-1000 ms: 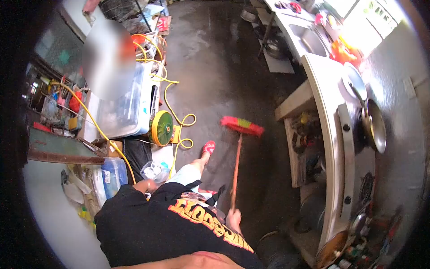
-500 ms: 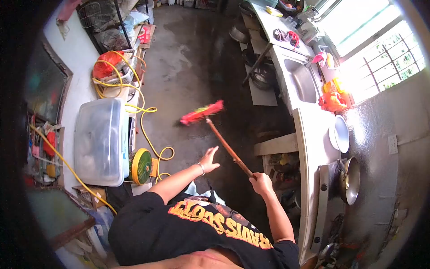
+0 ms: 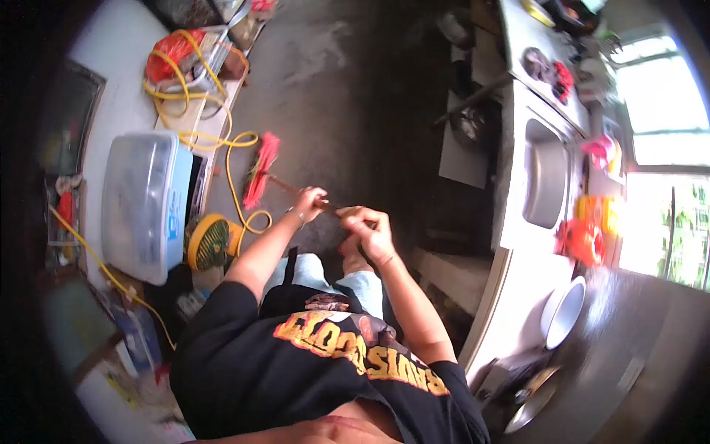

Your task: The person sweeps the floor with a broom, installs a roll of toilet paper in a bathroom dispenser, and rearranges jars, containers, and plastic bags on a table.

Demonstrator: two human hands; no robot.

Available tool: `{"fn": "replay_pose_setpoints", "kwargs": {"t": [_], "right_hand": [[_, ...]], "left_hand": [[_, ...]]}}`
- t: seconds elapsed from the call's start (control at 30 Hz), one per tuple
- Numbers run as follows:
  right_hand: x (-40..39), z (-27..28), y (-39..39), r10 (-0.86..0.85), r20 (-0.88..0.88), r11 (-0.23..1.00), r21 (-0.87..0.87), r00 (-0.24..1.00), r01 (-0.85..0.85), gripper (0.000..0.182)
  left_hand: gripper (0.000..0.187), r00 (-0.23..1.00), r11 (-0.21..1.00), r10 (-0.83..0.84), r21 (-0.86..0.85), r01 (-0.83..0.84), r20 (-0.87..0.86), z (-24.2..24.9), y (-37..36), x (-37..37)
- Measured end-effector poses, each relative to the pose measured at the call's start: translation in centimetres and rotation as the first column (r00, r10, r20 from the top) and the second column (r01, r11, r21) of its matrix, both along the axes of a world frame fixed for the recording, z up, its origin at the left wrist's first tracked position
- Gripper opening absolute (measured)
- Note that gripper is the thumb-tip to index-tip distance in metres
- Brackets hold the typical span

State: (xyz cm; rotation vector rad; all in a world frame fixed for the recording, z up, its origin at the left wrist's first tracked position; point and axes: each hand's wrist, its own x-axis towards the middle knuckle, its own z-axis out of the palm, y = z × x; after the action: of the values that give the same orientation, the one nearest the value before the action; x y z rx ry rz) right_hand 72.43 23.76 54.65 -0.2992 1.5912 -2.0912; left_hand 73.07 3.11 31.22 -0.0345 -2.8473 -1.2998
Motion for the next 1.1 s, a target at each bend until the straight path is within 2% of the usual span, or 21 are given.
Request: {"fn": "replay_pose_setpoints", "kwargs": {"t": [0.03,0.07,0.1,0.13,0.17,0.23,0.27,0.3,0.33,0.37,0.4,0.43,0.5,0.6,0.63,0.7,0.77,0.83,0.97,1.03,1.1], "right_hand": [[-1.6,0.8,1.5,-0.019,0.06,0.984,0.179,0.998,0.008,0.015],[-2.9,1.1,3.3,-0.025,0.071,0.968,0.25,0.997,0.007,0.016],[-4.0,2.1,5.5,-0.044,0.062,0.918,0.396,0.997,0.016,0.016],[-5.0,1.9,8.5,-0.115,0.044,0.923,0.373,0.992,0.09,0.018],[-6.1,4.3,10.5,-0.175,0.03,0.898,0.415,0.984,0.147,0.02],[-8.6,7.1,16.4,-0.193,0.011,0.848,0.505,0.981,0.161,0.017],[-9.9,7.8,18.7,-0.189,-0.054,0.896,0.399,0.98,0.195,0.019],[-11.2,9.3,19.9,-0.17,-0.124,0.896,0.393,0.978,0.205,0.02],[-12.5,11.1,21.0,-0.105,-0.154,0.819,0.547,0.982,0.174,0.02],[-13.8,13.2,20.4,-0.058,-0.178,0.774,0.614,0.982,0.157,0.02],[-15.0,13.3,21.1,-0.003,-0.206,0.846,0.522,0.979,0.113,0.019],[-16.0,13.7,20.8,0.054,-0.276,0.865,0.493,0.96,0.093,0.018],[-18.3,16.2,19.6,0.186,-0.348,0.866,0.499,0.919,0.014,0.021],[-21.2,17.7,17.9,0.285,-0.446,0.927,0.353,0.848,-0.126,0.035],[-21.9,17.5,17.4,0.285,-0.448,0.942,0.296,0.848,-0.161,0.036],[-23.5,17.1,15.0,0.305,-0.456,0.938,0.293,0.836,-0.183,0.033],[-24.4,14.3,12.1,0.223,-0.443,0.968,0.208,0.868,-0.143,0.03],[-25.4,10.4,8.5,0.157,-0.481,0.987,0.037,0.862,-0.16,0.027],[-26.0,3.1,-2.2,0.056,-0.481,0.992,-0.072,0.875,-0.104,0.019],[-26.9,-1.3,-7.9,0.059,-0.384,0.99,-0.096,0.921,-0.104,0.017],[-27.7,-6.4,-13.4,0.081,-0.386,0.992,-0.058,0.919,-0.112,0.018]], "left_hand": [[0.03,0.998,0.999,-0.023,0.042,0.02,0.059,-1.4,1.8,-0.7],[0.031,0.986,0.994,-0.094,-0.04,0.101,0.136,-0.7,4.2,-1.1],[0.031,0.968,0.977,-0.156,-0.113,0.18,0.197,1.3,7.1,-3.5],[0.033,0.971,0.988,-0.14,-0.042,0.151,0.196,2.8,10.5,-4.6],[0.032,0.98,0.992,-0.127,0.009,0.128,0.151,4.1,14.2,-5.9],[0.031,0.978,0.985,-0.169,0.047,0.165,0.126,6.2,21.9,-9.1],[0.032,0.975,0.982,-0.175,0.096,0.162,0.138,5.9,26.1,-10.7],[0.031,0.973,0.974,-0.166,0.179,0.137,0.158,7.7,28.8,-12.2],[0.03,0.966,0.954,-0.195,0.262,0.147,0.169,8.6,31.2,-14.0],[0.029,0.955,0.929,-0.221,0.341,0.144,0.198,10.4,32.4,-15.4],[0.024,0.935,0.928,-0.247,0.339,0.153,0.254,12.3,32.8,-16.9],[0.018,0.895,0.91,-0.31,0.372,0.182,0.321,13.9,32.7,-18.3],[0.019,0.9,0.892,-0.32,0.413,0.181,0.296,16.5,31.9,-20.1],[0.025,0.938,0.898,-0.266,0.41,0.157,0.224,18.3,29.3,-21.5],[0.027,0.948,0.925,-0.227,0.355,0.138,0.223,18.6,27.6,-21.9],[0.031,0.964,0.964,-0.155,0.247,0.099,0.217,18.4,23.2,-22.9],[0.031,0.986,0.994,-0.046,0.103,0.03,0.163,15.9,18.6,-24.1],[0.03,0.994,0.999,0.002,-0.04,0.003,0.109,14.2,12.3,-24.9],[0.027,0.996,0.948,0.061,-0.316,-0.037,0.067,10.5,-1.8,-26.1],[0.03,0.966,0.898,0.17,-0.433,-0.07,0.197,8.4,-8.6,-26.8],[0.037,0.844,0.809,0.407,-0.566,-0.156,0.349,4.5,-14.2,-27.3]]}}
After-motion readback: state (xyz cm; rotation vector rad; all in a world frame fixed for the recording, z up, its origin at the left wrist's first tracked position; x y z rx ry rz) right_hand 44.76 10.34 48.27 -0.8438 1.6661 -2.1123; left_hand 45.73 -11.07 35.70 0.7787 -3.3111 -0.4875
